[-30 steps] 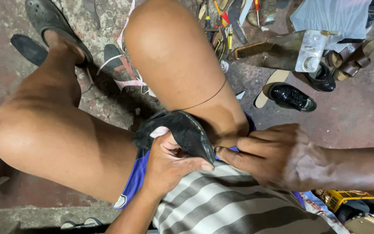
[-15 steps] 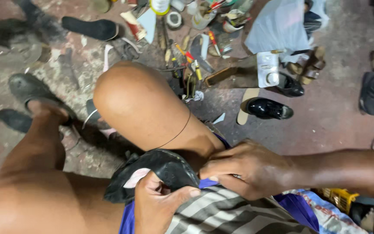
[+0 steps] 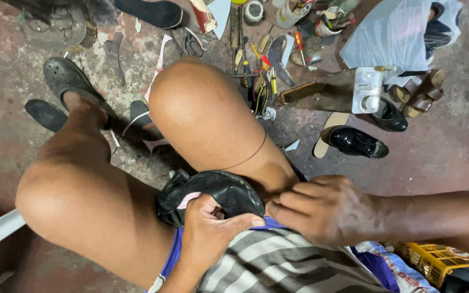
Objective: The person sits on the floor and sews a black shoe using a needle and thread. They repeatedly push the needle through the shoe's sole and pull the thread to stitch the shoe while holding it on their lap.
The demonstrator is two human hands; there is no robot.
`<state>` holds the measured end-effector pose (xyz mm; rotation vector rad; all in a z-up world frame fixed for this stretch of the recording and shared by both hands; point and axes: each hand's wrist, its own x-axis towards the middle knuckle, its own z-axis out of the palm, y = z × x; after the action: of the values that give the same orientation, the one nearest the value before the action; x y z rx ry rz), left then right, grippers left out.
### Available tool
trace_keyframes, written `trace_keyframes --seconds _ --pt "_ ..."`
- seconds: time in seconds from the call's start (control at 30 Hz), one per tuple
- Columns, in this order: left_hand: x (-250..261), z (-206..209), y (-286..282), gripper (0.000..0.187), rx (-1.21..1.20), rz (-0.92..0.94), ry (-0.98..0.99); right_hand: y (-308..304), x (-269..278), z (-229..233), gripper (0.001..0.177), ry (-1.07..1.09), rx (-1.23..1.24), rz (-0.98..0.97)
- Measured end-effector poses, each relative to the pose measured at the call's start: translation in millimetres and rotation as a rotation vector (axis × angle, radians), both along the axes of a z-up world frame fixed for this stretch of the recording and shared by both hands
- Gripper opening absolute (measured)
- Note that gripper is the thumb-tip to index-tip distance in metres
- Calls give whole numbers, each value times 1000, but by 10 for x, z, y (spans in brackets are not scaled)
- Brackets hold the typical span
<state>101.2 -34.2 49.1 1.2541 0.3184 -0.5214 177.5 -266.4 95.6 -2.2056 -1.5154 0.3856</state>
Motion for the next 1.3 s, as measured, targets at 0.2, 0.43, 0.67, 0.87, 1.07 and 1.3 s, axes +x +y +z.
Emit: trace_keyframes --seconds 0.2,0.43,0.67,0.87,1.07,1.3 --pt "98 80 -12 17 112 -21 -30 65 132 -44 18 1173 -168 -461" --pt "144 126 12 16 70 -14 -45 33 -30 8 30 153 -43 -92" --pt "127 72 26 17 100 -6 -83 161 64 38 9 671 -131 -394" --pt "107 39 23 17 121 -9 -79 176 40 53 11 707 -180 -401" --pt "90 3 37 16 -25 29 -69 143 -26 16 23 125 -116 -107" --pt "102 22 70 19 12 -2 -84 292 172 53 14 1243 -221 -505"
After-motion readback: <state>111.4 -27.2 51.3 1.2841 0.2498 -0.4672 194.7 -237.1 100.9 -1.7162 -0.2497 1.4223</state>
